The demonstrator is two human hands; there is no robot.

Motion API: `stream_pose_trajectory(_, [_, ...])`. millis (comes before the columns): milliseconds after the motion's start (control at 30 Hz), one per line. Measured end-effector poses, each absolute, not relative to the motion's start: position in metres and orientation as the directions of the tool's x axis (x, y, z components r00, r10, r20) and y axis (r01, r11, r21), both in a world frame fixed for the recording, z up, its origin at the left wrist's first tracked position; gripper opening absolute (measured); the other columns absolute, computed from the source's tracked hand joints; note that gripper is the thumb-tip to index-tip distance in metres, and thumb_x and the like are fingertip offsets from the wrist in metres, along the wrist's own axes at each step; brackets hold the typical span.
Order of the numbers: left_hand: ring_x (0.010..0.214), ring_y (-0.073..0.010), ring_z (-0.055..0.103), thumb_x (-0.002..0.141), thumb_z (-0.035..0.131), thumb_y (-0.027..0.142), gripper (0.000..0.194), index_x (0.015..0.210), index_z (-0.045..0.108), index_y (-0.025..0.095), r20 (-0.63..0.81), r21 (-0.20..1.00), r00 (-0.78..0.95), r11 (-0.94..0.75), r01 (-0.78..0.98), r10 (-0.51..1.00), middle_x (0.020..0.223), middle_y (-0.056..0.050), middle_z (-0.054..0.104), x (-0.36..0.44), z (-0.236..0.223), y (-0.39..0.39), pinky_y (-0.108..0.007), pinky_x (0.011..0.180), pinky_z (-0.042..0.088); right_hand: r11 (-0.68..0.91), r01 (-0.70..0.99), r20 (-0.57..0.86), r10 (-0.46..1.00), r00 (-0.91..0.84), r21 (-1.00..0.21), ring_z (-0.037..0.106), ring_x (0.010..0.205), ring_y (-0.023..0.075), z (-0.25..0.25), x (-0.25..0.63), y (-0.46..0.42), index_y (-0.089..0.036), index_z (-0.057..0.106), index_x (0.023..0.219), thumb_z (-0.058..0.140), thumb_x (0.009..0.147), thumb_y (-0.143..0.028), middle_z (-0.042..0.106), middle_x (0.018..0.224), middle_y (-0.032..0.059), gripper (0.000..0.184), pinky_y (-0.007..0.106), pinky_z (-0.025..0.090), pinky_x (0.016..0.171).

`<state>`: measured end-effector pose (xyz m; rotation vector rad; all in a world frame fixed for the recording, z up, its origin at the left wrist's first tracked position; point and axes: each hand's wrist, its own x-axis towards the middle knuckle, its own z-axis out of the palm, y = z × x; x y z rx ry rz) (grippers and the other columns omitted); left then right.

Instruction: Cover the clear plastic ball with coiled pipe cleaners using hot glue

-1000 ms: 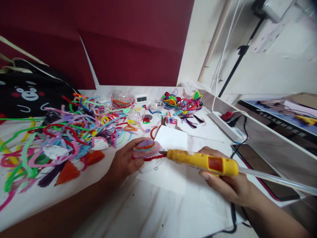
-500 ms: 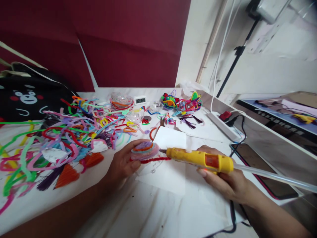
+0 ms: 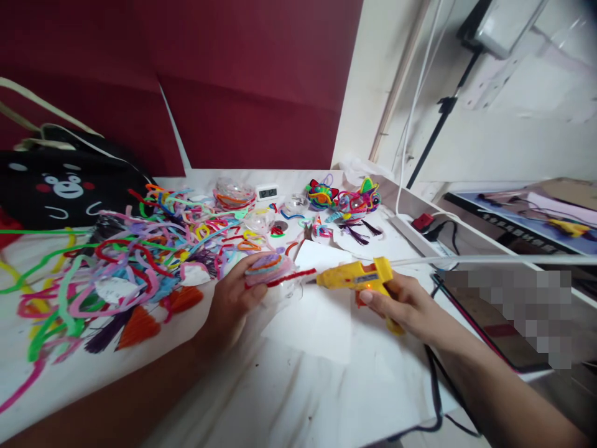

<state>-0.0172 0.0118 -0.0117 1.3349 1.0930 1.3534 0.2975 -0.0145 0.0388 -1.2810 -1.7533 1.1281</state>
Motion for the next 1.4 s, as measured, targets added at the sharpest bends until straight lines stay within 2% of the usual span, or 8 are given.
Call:
stream_pose_trajectory(167, [0.132, -0.0385, 0.073, 0.073, 0.087, 0.053, 0.065, 0.128, 0.077, 0.020, 0.231, 0.971, -0.023, -0.232, -0.058, 0.973, 0.138, -0.014, 0.081, -0.014, -0.009, 0.013, -0.046, 0.111, 0.060, -0.115, 0.368, -0.263, 0.885, -0.384, -0.923, 0.045, 0.046, 0.0102, 0.035, 0.288, -0.005, -0.020, 0.067, 0.082, 0.078, 0.084, -0.072, 0.056, 0.058, -0.0042, 0.053, 0.025, 0.037, 0.044])
stream_pose_trajectory(333, [0.130, -0.0387, 0.075, 0.075, 0.085, 0.058, 0.069, 0.129, 0.074, 0.016, 0.304, 0.952, 0.021, -0.302, -0.049, 0.953, 0.137, -0.017, 0.081, -0.008, -0.007, 0.009, -0.048, 0.112, 0.060, -0.137, 0.486, -0.310, 0.904, -0.296, -0.863, 0.057, 0.053, 0.0152, 0.028, 0.286, -0.002, -0.020, 0.068, 0.084, 0.077, 0.086, -0.069, 0.066, 0.069, 0.0010, 0.050, 0.029, 0.043, 0.051])
stream_pose_trajectory(467, [0.127, -0.0368, 0.076, 0.079, 0.084, 0.053, 0.062, 0.128, 0.072, 0.017, 0.325, 0.946, 0.035, -0.325, -0.016, 0.945, 0.134, -0.017, 0.082, -0.004, -0.006, 0.005, -0.048, 0.112, 0.060, 0.071, 0.835, -0.116, 0.980, -0.159, -0.545, 0.056, 0.057, 0.0181, 0.029, 0.285, 0.000, -0.022, 0.067, 0.071, 0.070, 0.096, -0.062, 0.066, 0.063, 0.0029, 0.047, 0.033, 0.036, 0.057])
stream_pose_trajectory(633, [0.126, -0.0362, 0.077, 0.077, 0.081, 0.052, 0.061, 0.125, 0.072, 0.016, 0.329, 0.943, 0.001, -0.329, 0.045, 0.944, 0.133, -0.017, 0.083, -0.003, 0.000, 0.004, -0.046, 0.112, 0.060, 0.138, 0.966, 0.024, 0.990, -0.136, -0.220, 0.068, 0.066, 0.0240, 0.037, 0.280, 0.001, -0.021, 0.077, 0.083, 0.068, 0.101, -0.053, 0.078, 0.076, 0.0110, 0.038, 0.034, 0.038, 0.062])
stream_pose_trajectory(733, [0.126, -0.0351, 0.077, 0.077, 0.079, 0.046, 0.057, 0.125, 0.071, 0.017, 0.289, 0.950, 0.026, -0.290, 0.115, 0.957, 0.132, -0.016, 0.083, -0.002, 0.010, 0.000, -0.045, 0.113, 0.059, 0.256, 0.903, 0.138, 0.966, -0.221, -0.346, 0.071, 0.072, 0.0239, 0.050, 0.274, -0.003, -0.018, 0.078, 0.100, 0.067, 0.103, -0.047, 0.082, 0.090, 0.0130, 0.031, 0.035, 0.047, 0.067])
stream_pose_trajectory(933, [0.123, -0.0378, 0.078, 0.071, 0.076, 0.046, 0.062, 0.124, 0.070, 0.015, 0.239, 0.958, 0.015, -0.239, 0.159, 0.971, 0.130, -0.020, 0.082, 0.001, 0.020, -0.004, -0.045, 0.108, 0.062, 0.371, 0.429, 0.160, 0.877, -0.453, -0.824, 0.066, 0.070, 0.0159, 0.068, 0.246, -0.001, -0.018, 0.072, 0.113, 0.078, 0.095, -0.060, 0.079, 0.093, 0.0058, 0.046, 0.028, 0.051, 0.061])
stream_pose_trajectory(1100, [0.127, -0.0378, 0.076, 0.073, 0.079, 0.043, 0.057, 0.123, 0.073, 0.019, 0.262, 0.946, 0.025, -0.262, 0.192, 0.965, 0.131, -0.015, 0.083, -0.001, 0.012, -0.002, -0.046, 0.113, 0.060, 0.429, 0.351, 0.255, 0.858, -0.446, -0.832, 0.057, 0.065, 0.0138, 0.063, 0.233, 0.006, -0.017, 0.074, 0.087, 0.079, 0.095, -0.060, 0.072, 0.075, 0.0020, 0.044, 0.026, 0.044, 0.059])
stream_pose_trajectory(1400, [0.125, -0.0337, 0.077, 0.081, 0.081, 0.049, 0.056, 0.128, 0.074, 0.019, 0.245, 0.957, 0.047, -0.249, 0.148, 0.968, 0.132, -0.013, 0.083, -0.006, -0.004, 0.002, -0.040, 0.108, 0.062, 0.607, 0.337, 0.489, 0.788, -0.374, -0.719, 0.056, 0.063, 0.0135, 0.047, 0.228, 0.006, -0.020, 0.072, 0.080, 0.072, 0.103, -0.055, 0.069, 0.072, 0.0017, 0.042, 0.027, 0.043, 0.060])
